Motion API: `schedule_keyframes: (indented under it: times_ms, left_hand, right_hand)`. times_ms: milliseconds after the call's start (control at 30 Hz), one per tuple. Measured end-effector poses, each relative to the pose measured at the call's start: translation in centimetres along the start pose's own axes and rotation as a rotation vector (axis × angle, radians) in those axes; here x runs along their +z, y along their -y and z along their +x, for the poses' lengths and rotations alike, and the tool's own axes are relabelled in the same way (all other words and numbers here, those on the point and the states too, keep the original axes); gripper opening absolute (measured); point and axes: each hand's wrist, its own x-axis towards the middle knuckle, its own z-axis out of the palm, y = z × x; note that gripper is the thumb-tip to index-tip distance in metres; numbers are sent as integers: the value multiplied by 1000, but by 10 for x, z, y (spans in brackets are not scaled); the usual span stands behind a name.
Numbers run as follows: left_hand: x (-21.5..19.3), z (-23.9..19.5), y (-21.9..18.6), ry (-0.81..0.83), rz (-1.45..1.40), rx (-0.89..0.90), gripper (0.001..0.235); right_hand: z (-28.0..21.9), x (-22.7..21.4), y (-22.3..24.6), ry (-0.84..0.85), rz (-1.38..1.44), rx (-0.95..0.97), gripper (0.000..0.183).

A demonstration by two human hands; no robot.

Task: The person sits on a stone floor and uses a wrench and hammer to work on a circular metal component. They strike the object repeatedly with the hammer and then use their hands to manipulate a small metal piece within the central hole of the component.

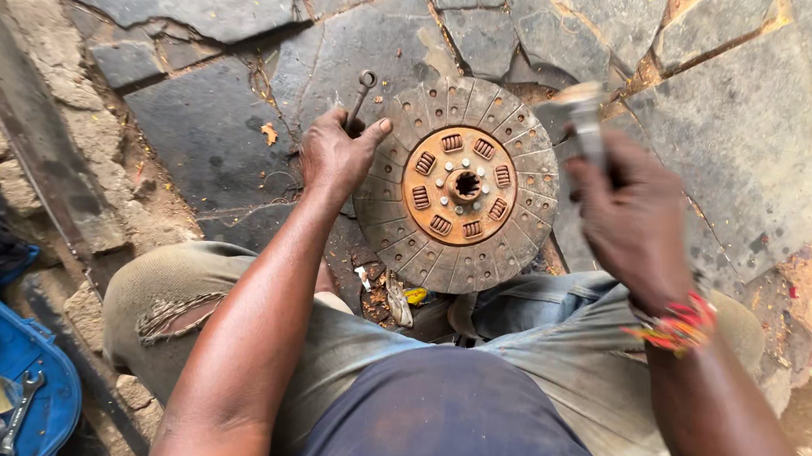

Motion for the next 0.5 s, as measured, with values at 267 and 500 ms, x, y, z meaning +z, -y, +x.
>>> schedule_keyframes:
  times_ms: [267,500]
  left_hand:
    - [18,7,0,90,-2,-33,48]
    - [18,2,-6,54,-23,-27,48]
  right_hand:
    - [31,26,-41,135,-465,-361,22]
    - [53,71,-52,1,170,-358,8]
